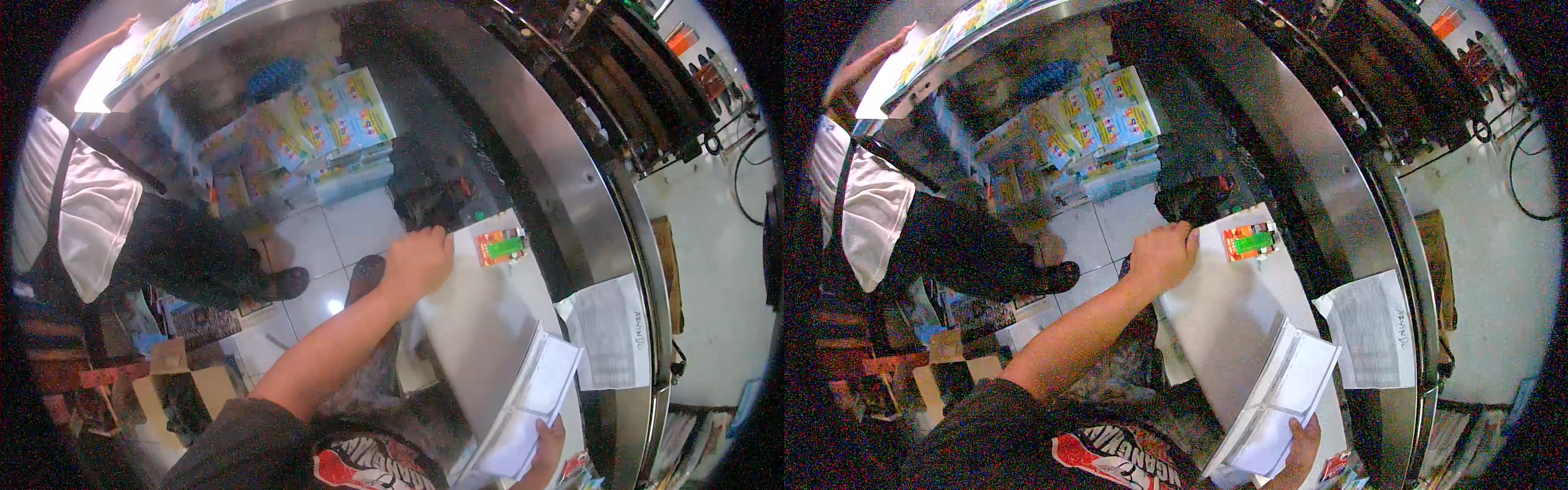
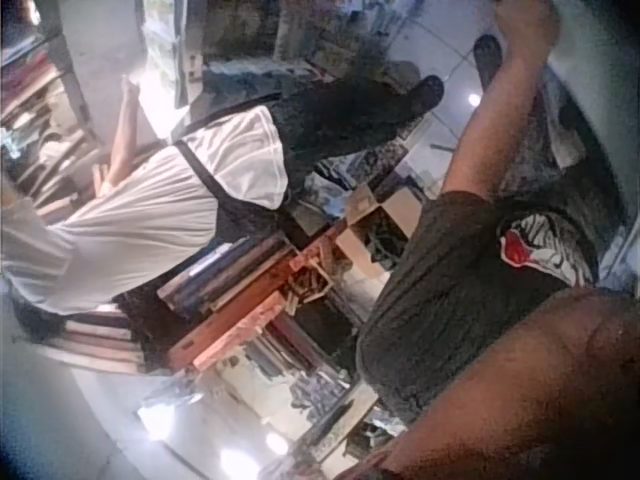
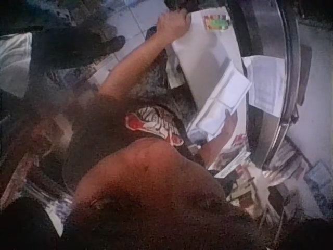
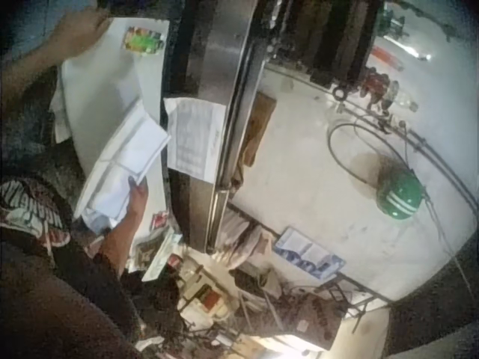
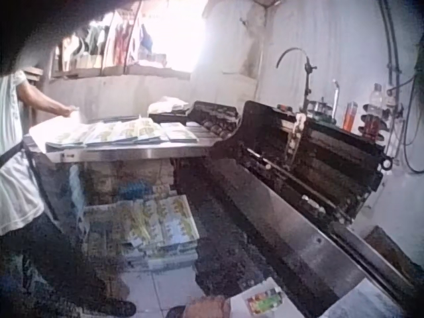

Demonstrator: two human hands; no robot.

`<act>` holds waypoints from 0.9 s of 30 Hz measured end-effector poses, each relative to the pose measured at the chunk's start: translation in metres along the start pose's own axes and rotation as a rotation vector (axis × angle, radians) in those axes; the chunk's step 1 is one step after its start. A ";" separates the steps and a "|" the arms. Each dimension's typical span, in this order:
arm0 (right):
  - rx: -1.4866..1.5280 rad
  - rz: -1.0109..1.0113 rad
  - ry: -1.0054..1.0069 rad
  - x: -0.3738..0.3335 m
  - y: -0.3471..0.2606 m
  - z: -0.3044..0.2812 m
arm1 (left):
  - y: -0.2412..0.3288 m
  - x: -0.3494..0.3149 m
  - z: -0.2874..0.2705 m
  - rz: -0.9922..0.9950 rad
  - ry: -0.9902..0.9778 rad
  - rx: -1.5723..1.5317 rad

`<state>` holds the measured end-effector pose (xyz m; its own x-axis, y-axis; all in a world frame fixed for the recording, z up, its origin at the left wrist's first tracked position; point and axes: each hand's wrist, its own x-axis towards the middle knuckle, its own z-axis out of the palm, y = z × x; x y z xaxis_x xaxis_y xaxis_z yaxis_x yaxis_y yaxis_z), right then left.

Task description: The person feeds booklet covers into a stapling machine to bind them, retrieves the bound booklets, and folds each booklet with paper pages by hand.

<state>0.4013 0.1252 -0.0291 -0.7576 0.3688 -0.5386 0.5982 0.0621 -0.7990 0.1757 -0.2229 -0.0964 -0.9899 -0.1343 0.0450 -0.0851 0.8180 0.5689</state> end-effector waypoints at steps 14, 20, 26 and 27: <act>-0.065 0.064 0.048 0.010 0.014 -0.020 | 0.023 0.280 0.133 -0.602 -0.111 -1.155; -0.186 0.199 0.070 -0.001 -0.018 -0.006 | 0.022 0.315 0.169 -0.654 -0.180 -1.419; -0.066 0.187 0.010 0.006 -0.027 -0.006 | -0.011 0.342 0.187 -0.571 -0.089 -1.440; -0.067 0.188 0.008 0.007 -0.026 -0.007 | -0.017 0.341 0.187 -0.521 -0.129 -1.397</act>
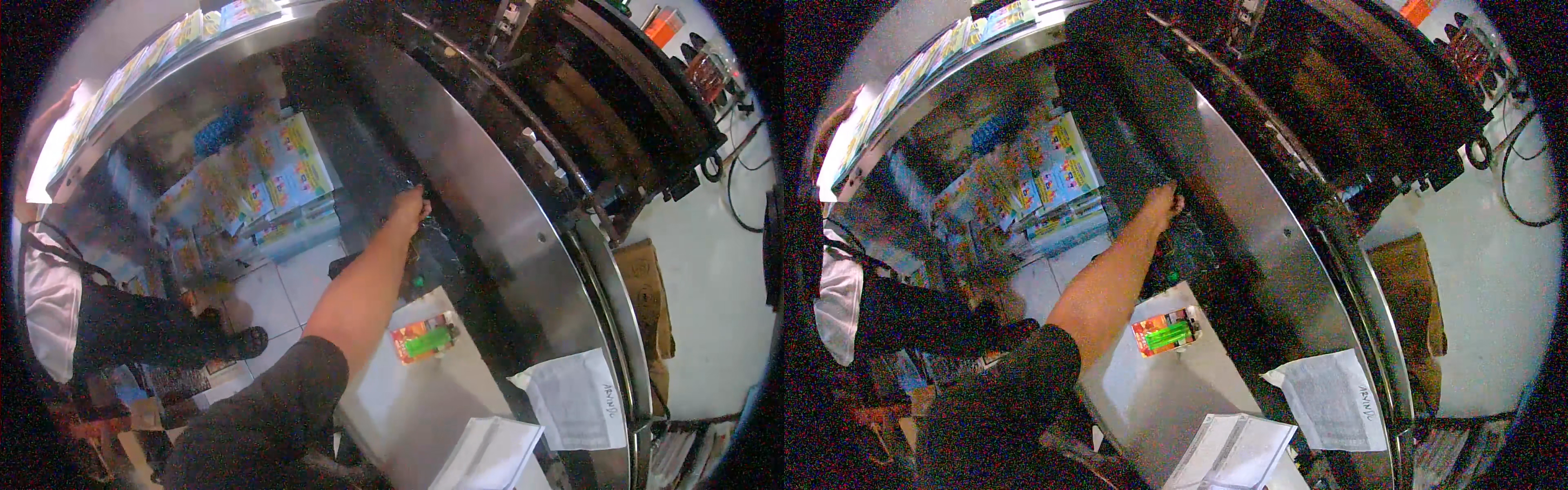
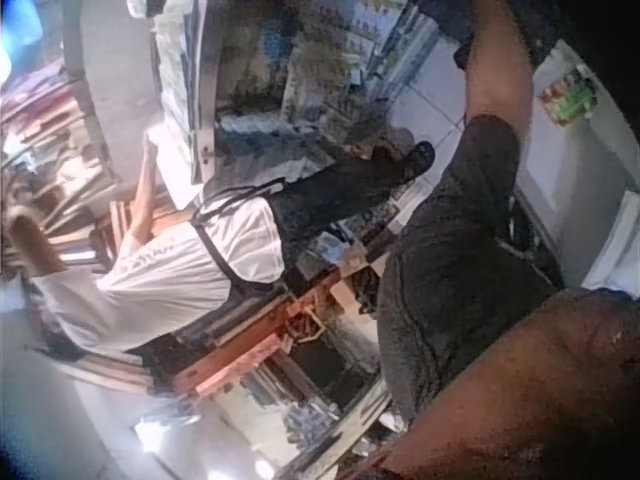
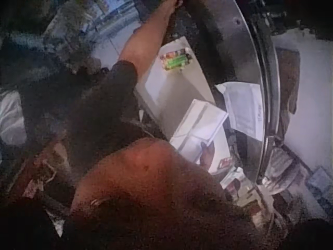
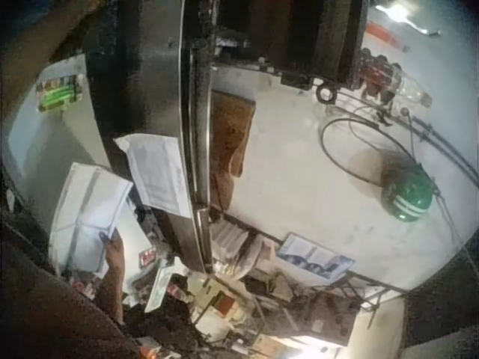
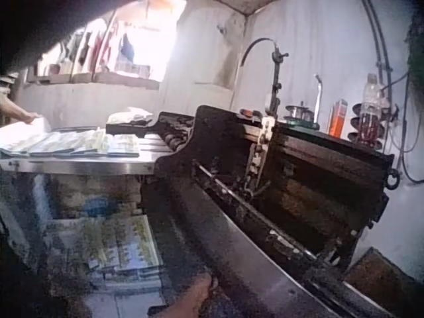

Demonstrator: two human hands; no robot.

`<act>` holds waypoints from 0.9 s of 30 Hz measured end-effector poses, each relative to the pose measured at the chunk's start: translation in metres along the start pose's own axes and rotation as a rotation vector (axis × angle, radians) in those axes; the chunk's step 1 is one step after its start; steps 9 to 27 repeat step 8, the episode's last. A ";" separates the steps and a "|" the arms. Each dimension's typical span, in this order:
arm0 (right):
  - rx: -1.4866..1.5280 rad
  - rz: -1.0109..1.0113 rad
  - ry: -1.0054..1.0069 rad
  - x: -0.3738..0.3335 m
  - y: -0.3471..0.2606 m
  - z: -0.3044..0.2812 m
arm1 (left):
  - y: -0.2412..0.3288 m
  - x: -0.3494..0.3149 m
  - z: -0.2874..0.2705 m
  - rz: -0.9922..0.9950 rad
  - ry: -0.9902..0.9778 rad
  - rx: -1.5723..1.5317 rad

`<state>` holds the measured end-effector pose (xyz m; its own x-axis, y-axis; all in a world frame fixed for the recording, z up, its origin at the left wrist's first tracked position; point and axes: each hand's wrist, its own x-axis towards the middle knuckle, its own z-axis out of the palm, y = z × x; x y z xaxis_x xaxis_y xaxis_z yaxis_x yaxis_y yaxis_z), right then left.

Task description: The person feeds booklet covers into a stapling machine to bind them, retrieves the bound booklets, and folds each booklet with paper pages by hand.

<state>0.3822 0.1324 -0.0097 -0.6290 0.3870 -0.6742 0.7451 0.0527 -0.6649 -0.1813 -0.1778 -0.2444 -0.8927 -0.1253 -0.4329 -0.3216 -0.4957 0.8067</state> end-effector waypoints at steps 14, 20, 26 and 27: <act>-1.306 -0.366 0.928 -0.003 0.027 -0.135 | 0.042 -0.078 0.023 -0.112 0.102 0.195; -1.306 -0.366 0.928 -0.003 0.027 -0.135 | 0.042 -0.078 0.023 -0.112 0.102 0.195; -1.306 -0.366 0.928 -0.003 0.027 -0.135 | 0.042 -0.078 0.023 -0.112 0.102 0.195; -1.306 -0.366 0.928 -0.003 0.027 -0.135 | 0.042 -0.078 0.023 -0.112 0.102 0.195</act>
